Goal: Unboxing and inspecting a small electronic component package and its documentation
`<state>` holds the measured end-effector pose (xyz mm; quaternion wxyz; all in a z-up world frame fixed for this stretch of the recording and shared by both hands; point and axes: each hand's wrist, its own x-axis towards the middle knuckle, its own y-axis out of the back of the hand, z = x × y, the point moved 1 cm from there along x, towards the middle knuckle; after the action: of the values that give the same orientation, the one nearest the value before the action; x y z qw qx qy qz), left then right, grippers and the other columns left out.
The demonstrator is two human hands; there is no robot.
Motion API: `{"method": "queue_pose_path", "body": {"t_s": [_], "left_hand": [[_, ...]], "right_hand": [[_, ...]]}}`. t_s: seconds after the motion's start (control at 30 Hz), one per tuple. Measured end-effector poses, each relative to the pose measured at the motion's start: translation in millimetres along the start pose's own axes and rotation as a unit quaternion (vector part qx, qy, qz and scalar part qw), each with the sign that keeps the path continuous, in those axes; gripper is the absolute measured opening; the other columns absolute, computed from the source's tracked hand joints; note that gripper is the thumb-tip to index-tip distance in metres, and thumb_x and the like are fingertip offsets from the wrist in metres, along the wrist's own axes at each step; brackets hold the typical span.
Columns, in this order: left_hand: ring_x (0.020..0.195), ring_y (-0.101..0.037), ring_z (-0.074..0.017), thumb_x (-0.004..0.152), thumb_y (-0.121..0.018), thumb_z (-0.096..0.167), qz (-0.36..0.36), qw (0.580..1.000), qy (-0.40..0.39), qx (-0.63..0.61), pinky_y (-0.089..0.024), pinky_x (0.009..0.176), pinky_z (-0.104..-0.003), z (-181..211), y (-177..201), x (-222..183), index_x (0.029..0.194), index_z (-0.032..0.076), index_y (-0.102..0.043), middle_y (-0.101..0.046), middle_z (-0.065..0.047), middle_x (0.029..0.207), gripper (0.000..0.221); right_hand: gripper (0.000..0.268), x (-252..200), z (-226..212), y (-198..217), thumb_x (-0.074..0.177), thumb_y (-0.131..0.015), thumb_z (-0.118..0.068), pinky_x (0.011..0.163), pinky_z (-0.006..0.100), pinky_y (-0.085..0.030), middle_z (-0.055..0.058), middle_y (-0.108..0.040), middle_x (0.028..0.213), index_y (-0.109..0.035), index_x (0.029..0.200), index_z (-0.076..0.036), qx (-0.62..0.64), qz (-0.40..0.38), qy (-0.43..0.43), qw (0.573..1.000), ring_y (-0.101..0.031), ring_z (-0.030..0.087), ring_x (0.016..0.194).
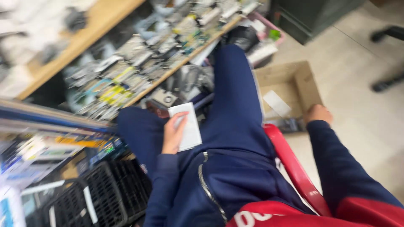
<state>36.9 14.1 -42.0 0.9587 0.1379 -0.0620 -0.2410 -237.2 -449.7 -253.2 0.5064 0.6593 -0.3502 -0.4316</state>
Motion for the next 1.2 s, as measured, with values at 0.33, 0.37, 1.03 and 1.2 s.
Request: {"method": "queue_pose_path", "body": {"t_s": [0.33, 0.37, 1.03, 1.2], "left_hand": [[0.121, -0.061, -0.0150, 0.092, -0.061, 0.013, 0.053, 0.995, -0.026, -0.074, -0.042, 0.104, -0.023, 12, 12, -3, 0.119, 0.015, -0.072, -0.069, -0.003, 0.130, 0.029], [0.118, -0.061, -0.0158, 0.093, -0.065, 0.015, 0.067, 0.994, -0.034, -0.074, -0.043, 0.107, -0.031, 19, 14, -5, 0.122, 0.017, -0.073, -0.071, -0.007, 0.124, 0.030], [0.128, -0.059, -0.0215, 0.098, -0.069, 0.047, 0.079, 0.992, 0.048, -0.081, -0.043, 0.111, -0.042, 7, 2, -9, 0.128, 0.019, -0.069, -0.070, -0.006, 0.126, 0.041], [0.100, -0.062, -0.0079, 0.100, -0.069, 0.042, 0.052, 0.996, -0.011, -0.074, -0.051, 0.093, -0.036, 9, 6, -9, 0.109, 0.015, -0.076, -0.075, -0.003, 0.097, 0.029]], "right_hand": [[0.010, -113, -274, 207, 0.104, -0.068, -0.020, 0.074, 0.038, -0.052, 0.005, -0.074, 0.091, -0.075, 0.105, -0.013, 0.313, 0.197, 0.458, 0.808, -0.069, 0.024, 0.077], [0.007, -128, -303, 199, 0.101, -0.068, -0.019, 0.072, 0.038, -0.054, 0.003, -0.073, 0.082, -0.074, 0.103, -0.017, 0.378, 0.133, 0.462, 0.791, -0.070, 0.023, 0.074], [0.015, -191, -371, 127, 0.102, -0.067, -0.016, 0.070, 0.027, -0.059, 0.008, -0.073, 0.091, -0.070, 0.113, -0.006, 0.570, -0.267, 0.399, 0.667, -0.067, 0.013, 0.075], [0.022, -157, -382, 83, 0.103, -0.065, -0.022, 0.068, 0.028, -0.058, 0.009, -0.071, 0.079, -0.073, 0.090, -0.007, 0.567, -0.327, 0.356, 0.667, -0.067, 0.015, 0.070]]}}
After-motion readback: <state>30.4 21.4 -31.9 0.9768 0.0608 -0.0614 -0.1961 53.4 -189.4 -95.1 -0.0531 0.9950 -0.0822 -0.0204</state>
